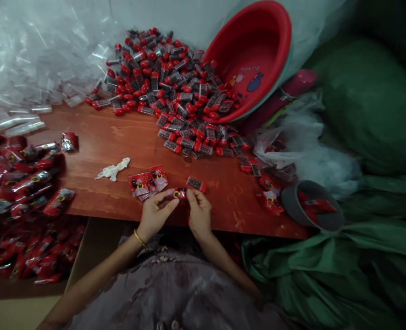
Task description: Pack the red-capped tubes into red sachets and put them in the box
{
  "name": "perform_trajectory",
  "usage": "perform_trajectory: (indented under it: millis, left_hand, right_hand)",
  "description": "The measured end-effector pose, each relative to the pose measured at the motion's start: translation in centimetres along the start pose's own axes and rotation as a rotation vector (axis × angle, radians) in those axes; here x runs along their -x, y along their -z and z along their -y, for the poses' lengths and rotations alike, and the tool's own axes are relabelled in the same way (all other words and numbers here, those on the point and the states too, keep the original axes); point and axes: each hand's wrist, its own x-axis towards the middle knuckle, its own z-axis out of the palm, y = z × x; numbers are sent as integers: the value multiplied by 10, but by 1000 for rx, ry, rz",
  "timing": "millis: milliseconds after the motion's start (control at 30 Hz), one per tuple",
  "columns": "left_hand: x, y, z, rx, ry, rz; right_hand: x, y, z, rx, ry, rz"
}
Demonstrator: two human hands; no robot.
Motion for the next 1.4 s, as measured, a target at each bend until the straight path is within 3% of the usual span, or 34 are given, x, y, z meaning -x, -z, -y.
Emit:
perform_trajectory:
  millis: [133, 433, 533, 633, 700, 767, 900, 1100, 1400]
  left_hand:
    - [-4, -2, 6, 79, 6, -133]
    - [-8, -13, 9, 368, 63, -192]
    - [-15, -8, -3, 405, 82, -241]
    - [-23, 4, -16, 430, 165, -225]
    - [-27, 10, -21, 437, 239, -167]
    - [-29, 13, -23, 432, 294, -114]
    - [-29, 12, -24, 397, 323, -93]
    - [-29, 10, -23, 290, 235, -148]
    - [-27, 14, -18, 22, 33, 15]
  right_hand:
    - [7, -9, -2, -69, -60, 68]
    - [-1, -17, 3, 97, 115, 114]
    - [-13, -3, 11, 327, 275, 181]
    - [-35, 24, 13, 776, 470, 138]
    - [-50, 40, 7, 1015, 438, 76]
    - [-60, 51, -1, 1086, 413, 82]
    - [-55, 56, -5, 838, 348, 137]
    - [-20, 50, 27, 220, 13, 398]
    - [-15, 42, 44, 197, -39, 503]
